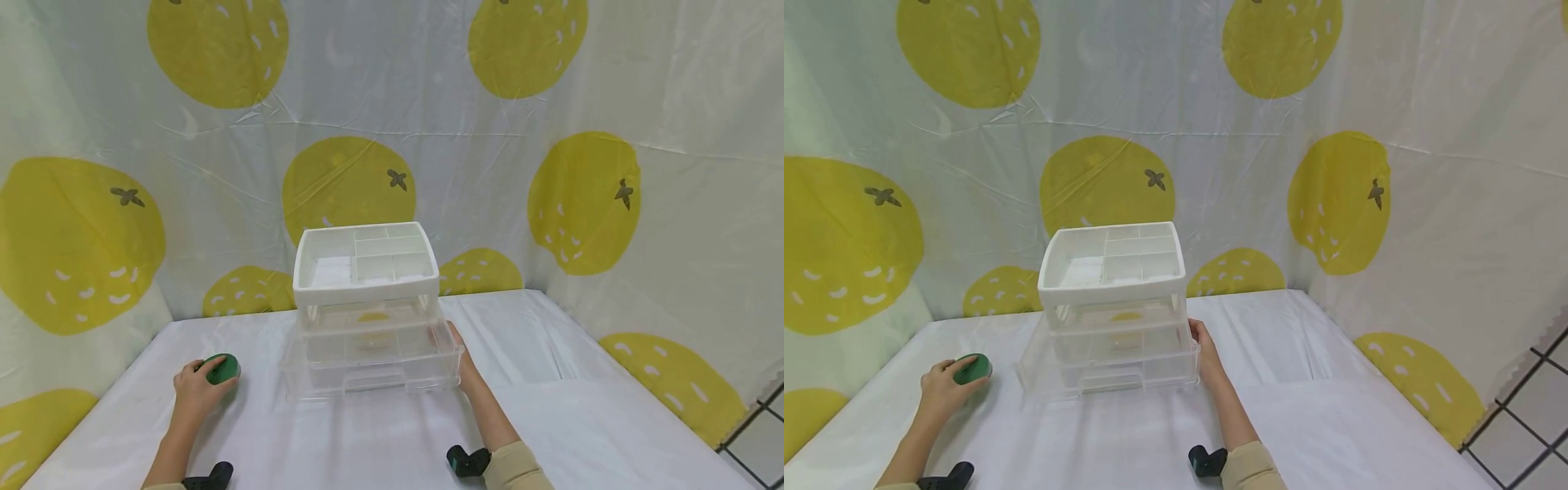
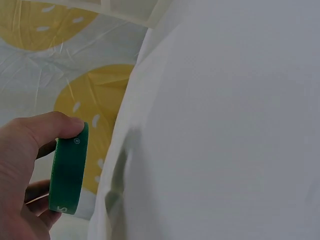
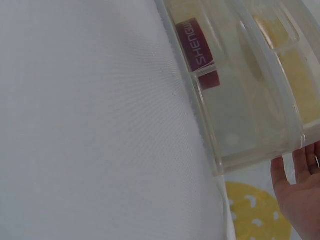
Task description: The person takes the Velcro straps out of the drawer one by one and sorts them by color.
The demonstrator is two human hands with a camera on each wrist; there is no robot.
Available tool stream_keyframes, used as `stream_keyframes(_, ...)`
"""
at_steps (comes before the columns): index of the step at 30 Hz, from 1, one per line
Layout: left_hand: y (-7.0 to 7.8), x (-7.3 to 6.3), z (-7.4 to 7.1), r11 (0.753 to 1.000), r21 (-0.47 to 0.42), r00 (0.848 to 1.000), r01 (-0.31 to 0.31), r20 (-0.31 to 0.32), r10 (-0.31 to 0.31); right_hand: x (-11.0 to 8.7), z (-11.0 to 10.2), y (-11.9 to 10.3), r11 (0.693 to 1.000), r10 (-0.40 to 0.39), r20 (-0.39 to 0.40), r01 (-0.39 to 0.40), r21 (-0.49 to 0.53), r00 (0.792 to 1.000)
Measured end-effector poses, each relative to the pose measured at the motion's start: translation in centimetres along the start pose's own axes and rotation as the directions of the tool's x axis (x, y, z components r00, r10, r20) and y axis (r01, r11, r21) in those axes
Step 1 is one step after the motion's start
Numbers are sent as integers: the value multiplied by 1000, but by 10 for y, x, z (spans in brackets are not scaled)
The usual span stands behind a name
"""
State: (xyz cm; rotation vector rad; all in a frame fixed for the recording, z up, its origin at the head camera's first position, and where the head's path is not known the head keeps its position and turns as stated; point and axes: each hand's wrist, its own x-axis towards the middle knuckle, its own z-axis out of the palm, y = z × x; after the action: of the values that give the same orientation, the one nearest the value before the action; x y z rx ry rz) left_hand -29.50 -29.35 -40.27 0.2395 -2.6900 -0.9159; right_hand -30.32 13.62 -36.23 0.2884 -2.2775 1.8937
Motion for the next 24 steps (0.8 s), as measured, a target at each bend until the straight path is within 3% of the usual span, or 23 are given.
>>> stream_keyframes(12,-10,-2,4,999,34,998,3,61,-6,7,-3,13,1000,6,19,-6,11,1000)
stream_keyframes(18,-12,0,5,999,43,997,12,82,-16,4,-3,8,1000,-14,22,14,-9,1000)
stream_keyframes(24,-15,-1,6,996,80,994,-23,104,15,5,-3,12,1000,-22,23,22,-6,999)
